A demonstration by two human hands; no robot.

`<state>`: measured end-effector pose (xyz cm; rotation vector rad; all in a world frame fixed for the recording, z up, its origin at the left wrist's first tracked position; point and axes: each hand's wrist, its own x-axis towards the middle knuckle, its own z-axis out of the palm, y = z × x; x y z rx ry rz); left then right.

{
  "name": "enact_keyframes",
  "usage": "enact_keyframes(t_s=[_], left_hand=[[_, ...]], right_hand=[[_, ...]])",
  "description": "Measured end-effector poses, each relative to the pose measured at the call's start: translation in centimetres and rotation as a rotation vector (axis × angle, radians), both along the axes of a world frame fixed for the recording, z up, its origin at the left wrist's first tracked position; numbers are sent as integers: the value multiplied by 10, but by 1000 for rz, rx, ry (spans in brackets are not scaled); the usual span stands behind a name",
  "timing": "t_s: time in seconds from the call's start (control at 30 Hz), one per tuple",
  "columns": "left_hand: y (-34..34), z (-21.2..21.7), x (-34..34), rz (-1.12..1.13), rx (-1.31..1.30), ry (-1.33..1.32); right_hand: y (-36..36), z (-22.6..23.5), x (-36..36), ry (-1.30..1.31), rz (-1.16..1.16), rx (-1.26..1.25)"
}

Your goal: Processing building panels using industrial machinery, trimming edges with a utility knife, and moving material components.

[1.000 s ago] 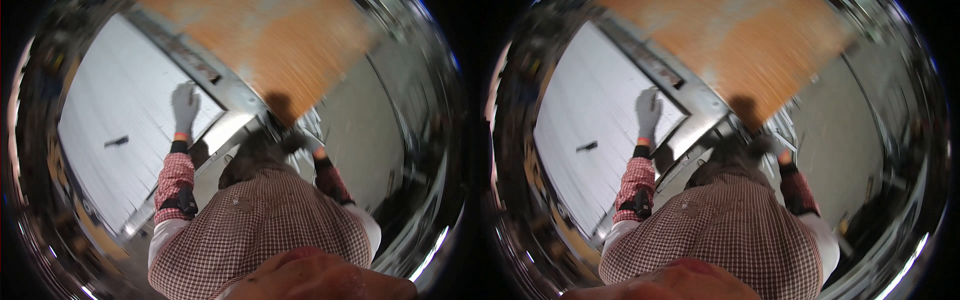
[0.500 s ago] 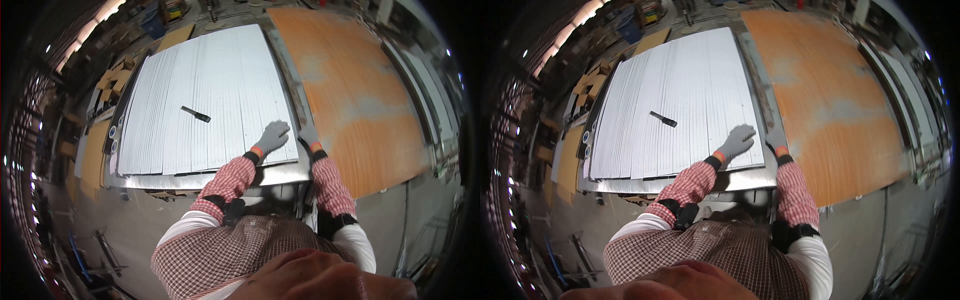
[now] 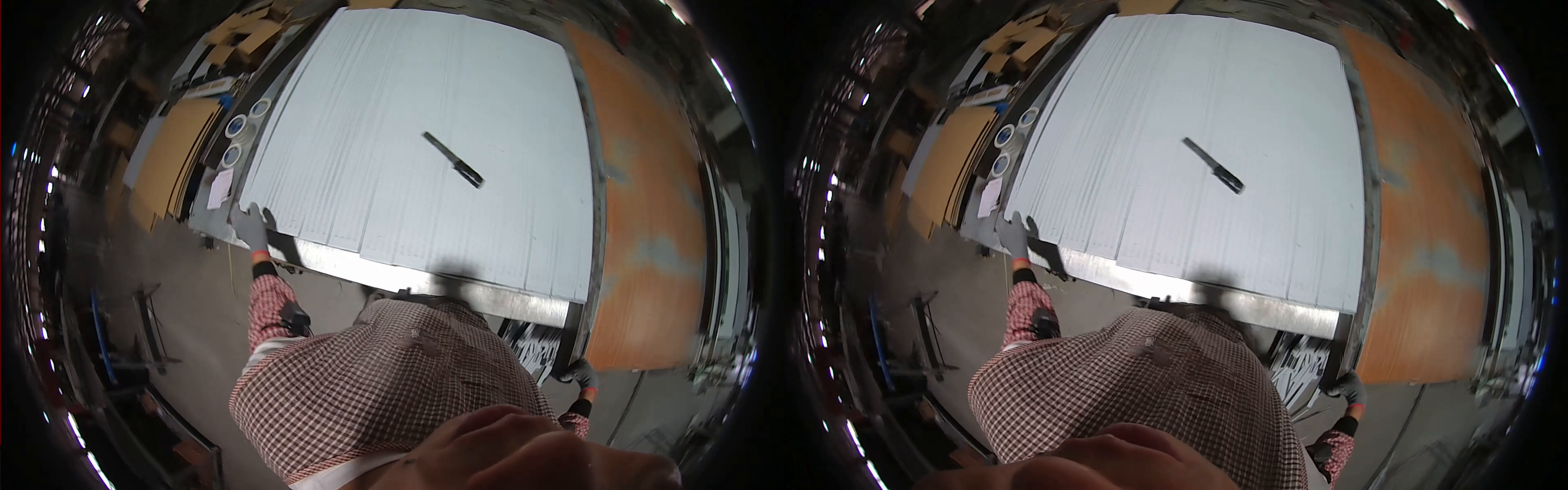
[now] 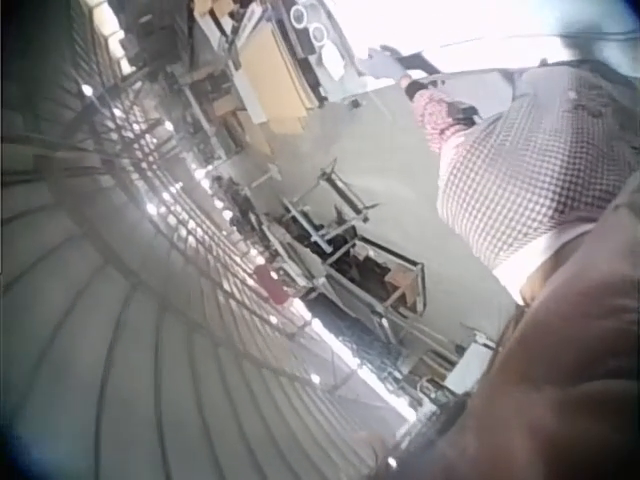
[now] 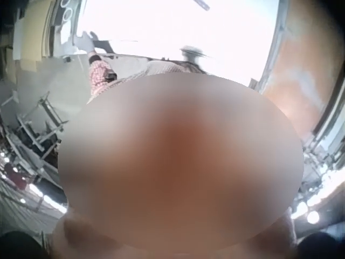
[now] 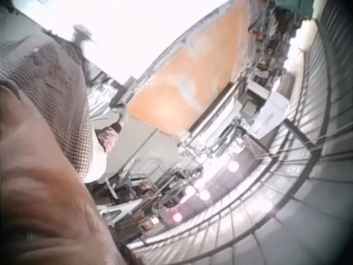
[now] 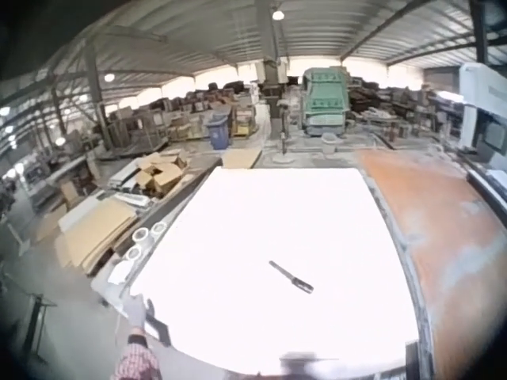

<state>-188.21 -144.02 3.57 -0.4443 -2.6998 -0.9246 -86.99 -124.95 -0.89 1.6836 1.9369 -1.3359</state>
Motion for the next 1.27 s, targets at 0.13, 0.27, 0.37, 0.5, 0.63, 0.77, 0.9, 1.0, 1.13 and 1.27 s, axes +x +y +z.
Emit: enact_keyframes(t_s=[0.13,0.27,0.37,0.5,0.63,0.77,0.9,1.0,1.13,1.27], left_hand=[[-29,-20,-99,-158,-96,54],[5,-24,-103,-112,-363,-156],[-33,-55,-138,-431,292,-372],[-57,-80,-100,-231,964,-715],[-76,-89,-97,-24,1138,-732],[-66,-78,-94,136,888,-440],[-34,-76,-103,-115,1050,-462],[16,-45,-86,19,835,-451],[-39,-47,-117,-120,388,-174],[-6,-60,-97,-184,369,-317]], right_hand=[[96,-2,-34,71,-364,258],[177,38,-161,200,-785,529],[208,51,-218,-86,-639,824],[212,55,-246,-142,-694,677],[220,35,-242,306,-852,573],[216,62,-271,327,-987,373],[226,36,-262,494,-1079,435],[215,36,-232,651,-903,454],[240,13,-219,577,-735,478],[274,-36,-156,1438,-1031,174]])
